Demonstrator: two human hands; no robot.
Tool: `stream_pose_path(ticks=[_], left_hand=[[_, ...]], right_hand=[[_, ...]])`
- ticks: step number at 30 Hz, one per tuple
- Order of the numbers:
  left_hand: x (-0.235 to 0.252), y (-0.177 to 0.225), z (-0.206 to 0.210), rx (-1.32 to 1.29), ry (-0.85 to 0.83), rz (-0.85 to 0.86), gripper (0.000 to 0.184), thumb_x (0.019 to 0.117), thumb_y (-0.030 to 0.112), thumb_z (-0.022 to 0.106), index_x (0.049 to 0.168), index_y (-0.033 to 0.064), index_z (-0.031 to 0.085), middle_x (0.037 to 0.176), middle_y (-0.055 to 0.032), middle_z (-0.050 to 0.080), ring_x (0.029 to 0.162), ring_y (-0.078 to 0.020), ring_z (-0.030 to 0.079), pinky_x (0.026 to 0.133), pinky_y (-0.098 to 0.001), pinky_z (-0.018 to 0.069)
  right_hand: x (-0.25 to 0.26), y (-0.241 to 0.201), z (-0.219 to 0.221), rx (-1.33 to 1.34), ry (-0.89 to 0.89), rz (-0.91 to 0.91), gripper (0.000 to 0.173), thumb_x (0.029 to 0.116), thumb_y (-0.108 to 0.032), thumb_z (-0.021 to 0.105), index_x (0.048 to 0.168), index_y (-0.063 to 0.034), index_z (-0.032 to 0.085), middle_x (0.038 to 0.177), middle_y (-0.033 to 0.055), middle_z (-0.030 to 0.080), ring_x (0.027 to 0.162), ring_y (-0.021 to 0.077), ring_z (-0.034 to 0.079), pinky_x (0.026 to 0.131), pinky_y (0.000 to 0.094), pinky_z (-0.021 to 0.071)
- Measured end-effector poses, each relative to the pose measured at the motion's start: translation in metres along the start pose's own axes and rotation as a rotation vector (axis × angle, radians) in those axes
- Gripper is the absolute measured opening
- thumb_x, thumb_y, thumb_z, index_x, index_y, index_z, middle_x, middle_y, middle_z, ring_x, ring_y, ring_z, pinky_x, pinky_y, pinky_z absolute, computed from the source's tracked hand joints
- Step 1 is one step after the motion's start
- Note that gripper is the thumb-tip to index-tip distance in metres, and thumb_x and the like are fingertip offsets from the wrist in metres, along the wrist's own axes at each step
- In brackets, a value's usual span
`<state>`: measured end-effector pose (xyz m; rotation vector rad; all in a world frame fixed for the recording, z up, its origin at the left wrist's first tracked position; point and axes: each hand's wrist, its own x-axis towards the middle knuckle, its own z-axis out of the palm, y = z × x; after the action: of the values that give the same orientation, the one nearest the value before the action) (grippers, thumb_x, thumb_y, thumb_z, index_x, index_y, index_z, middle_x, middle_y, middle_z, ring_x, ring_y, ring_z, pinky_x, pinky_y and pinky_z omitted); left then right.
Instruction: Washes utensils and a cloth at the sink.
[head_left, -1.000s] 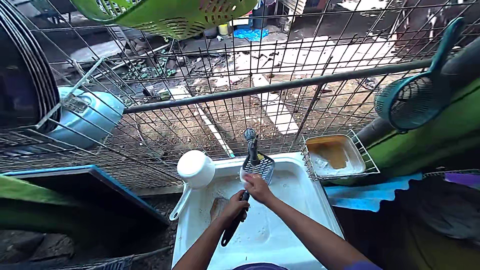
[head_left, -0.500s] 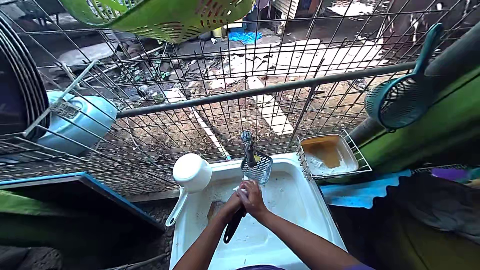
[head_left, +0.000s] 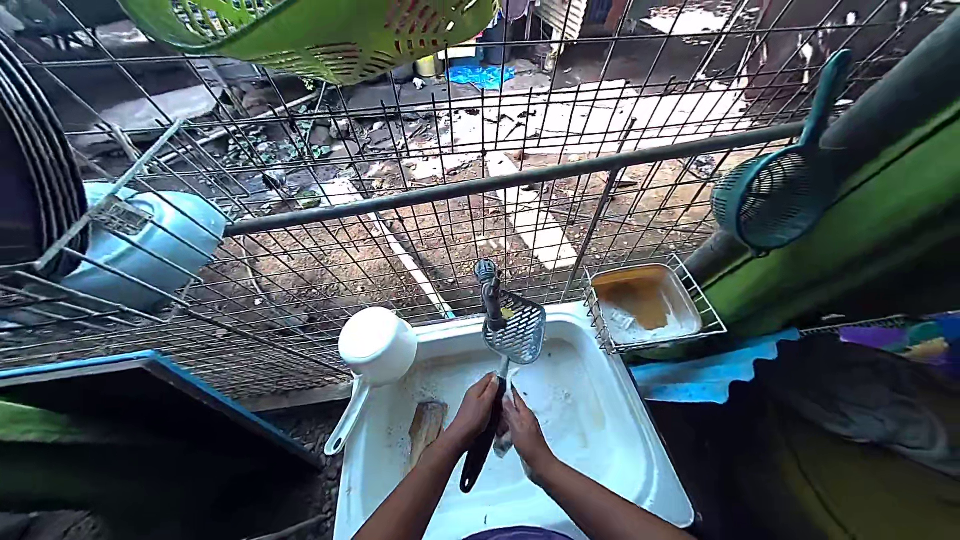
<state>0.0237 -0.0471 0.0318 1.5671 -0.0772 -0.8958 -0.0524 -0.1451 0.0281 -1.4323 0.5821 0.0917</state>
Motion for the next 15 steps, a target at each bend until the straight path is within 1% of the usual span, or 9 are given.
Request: stream_pose_path(ticks=[1, 2, 3, 6, 8, 10, 12, 14, 15], left_hand=[[0.001, -0.002, 0.003, 0.1, 0.01, 0.02, 0.043, 0.1139, 0.026, 0.029, 0.135, -0.0026, 0.055, 0.085, -0.0113, 0.065, 0.063, -0.0173, 0.062, 0.065, -0.037, 0.0567], [0.002, -0.002, 0.006, 0.181, 0.036, 0.044, 0.045, 0.114, 0.027, 0.03, 0.13, -0.0032, 0.059, 0.084, -0.0125, 0.067, 0.064, -0.0185, 0.065, 0.066, -0.0387, 0.0584], [0.002, -0.001, 0.006, 0.239, 0.077, 0.057, 0.045, 0.114, 0.027, 0.03, 0.124, -0.0036, 0.062, 0.084, -0.0136, 0.067, 0.066, -0.0201, 0.066, 0.069, -0.0407, 0.0587], [0.003, 0.006, -0.001, 0.398, 0.189, 0.081, 0.048, 0.1133, 0.025, 0.033, 0.109, -0.0069, 0.067, 0.091, -0.0215, 0.069, 0.082, -0.0309, 0.069, 0.083, -0.0516, 0.0561], [-0.001, 0.003, -0.001, 0.475, 0.213, 0.089, 0.049, 0.1126, 0.028, 0.034, 0.102, -0.0061, 0.069, 0.087, -0.021, 0.069, 0.081, -0.0317, 0.069, 0.082, -0.0526, 0.0552], [-0.003, -0.001, -0.001, 0.492, 0.187, 0.04, 0.05, 0.1128, 0.031, 0.033, 0.104, -0.0044, 0.067, 0.084, -0.0179, 0.069, 0.075, -0.0284, 0.069, 0.077, -0.0491, 0.0575], [-0.006, -0.005, -0.004, 0.409, 0.158, -0.005, 0.048, 0.1133, 0.032, 0.033, 0.109, -0.0038, 0.064, 0.082, -0.0146, 0.066, 0.067, -0.0238, 0.067, 0.07, -0.0434, 0.0583], [-0.005, -0.01, -0.011, 0.279, 0.149, 0.013, 0.044, 0.1134, 0.029, 0.035, 0.112, -0.0046, 0.063, 0.076, -0.0107, 0.064, 0.058, -0.0178, 0.063, 0.061, -0.0365, 0.0573], [-0.005, -0.012, -0.015, 0.245, 0.141, 0.029, 0.04, 0.1129, 0.025, 0.036, 0.117, -0.0046, 0.063, 0.076, -0.0093, 0.063, 0.058, -0.0156, 0.061, 0.06, -0.034, 0.0561]], right_hand=[[0.009, 0.002, 0.0, 0.019, 0.017, 0.069, 0.044, 0.1141, -0.026, 0.032, 0.138, 0.0055, 0.051, 0.096, 0.0154, 0.065, 0.076, 0.0168, 0.061, 0.072, 0.0344, 0.0528], [0.018, 0.002, 0.0, 0.045, 0.006, 0.11, 0.046, 0.1144, -0.032, 0.029, 0.12, 0.0038, 0.058, 0.074, 0.0084, 0.058, 0.058, 0.0138, 0.054, 0.057, 0.0314, 0.0486], [0.024, -0.001, -0.001, 0.086, -0.032, 0.138, 0.05, 0.1141, -0.035, 0.029, 0.112, 0.0037, 0.06, 0.069, 0.006, 0.055, 0.054, 0.0132, 0.051, 0.054, 0.0309, 0.0471], [0.044, -0.014, 0.001, 0.278, -0.077, 0.265, 0.04, 0.1105, -0.035, 0.045, 0.104, -0.0005, 0.065, 0.074, 0.0058, 0.064, 0.062, 0.0135, 0.061, 0.06, 0.0325, 0.0539], [0.053, -0.018, 0.0, 0.346, -0.045, 0.308, 0.026, 0.1062, -0.026, 0.055, 0.107, -0.0011, 0.065, 0.081, 0.0068, 0.067, 0.071, 0.0139, 0.065, 0.069, 0.0339, 0.0562], [0.058, -0.017, -0.001, 0.3, -0.007, 0.316, 0.023, 0.1022, -0.02, 0.063, 0.109, 0.0012, 0.066, 0.086, 0.0088, 0.068, 0.076, 0.0149, 0.065, 0.074, 0.0352, 0.0555], [0.061, -0.012, -0.005, 0.282, -0.043, 0.342, 0.028, 0.1037, -0.024, 0.062, 0.113, 0.0018, 0.066, 0.09, 0.0094, 0.069, 0.079, 0.0149, 0.065, 0.076, 0.0351, 0.0553], [0.06, -0.011, -0.017, 0.369, -0.115, 0.38, 0.031, 0.109, -0.031, 0.047, 0.113, -0.0035, 0.062, 0.086, 0.0057, 0.068, 0.074, 0.0125, 0.066, 0.069, 0.0318, 0.0576], [0.057, -0.012, -0.027, 0.429, -0.149, 0.395, 0.035, 0.1106, -0.032, 0.039, 0.117, -0.0045, 0.058, 0.091, 0.0074, 0.069, 0.077, 0.0146, 0.067, 0.07, 0.0333, 0.0582]])
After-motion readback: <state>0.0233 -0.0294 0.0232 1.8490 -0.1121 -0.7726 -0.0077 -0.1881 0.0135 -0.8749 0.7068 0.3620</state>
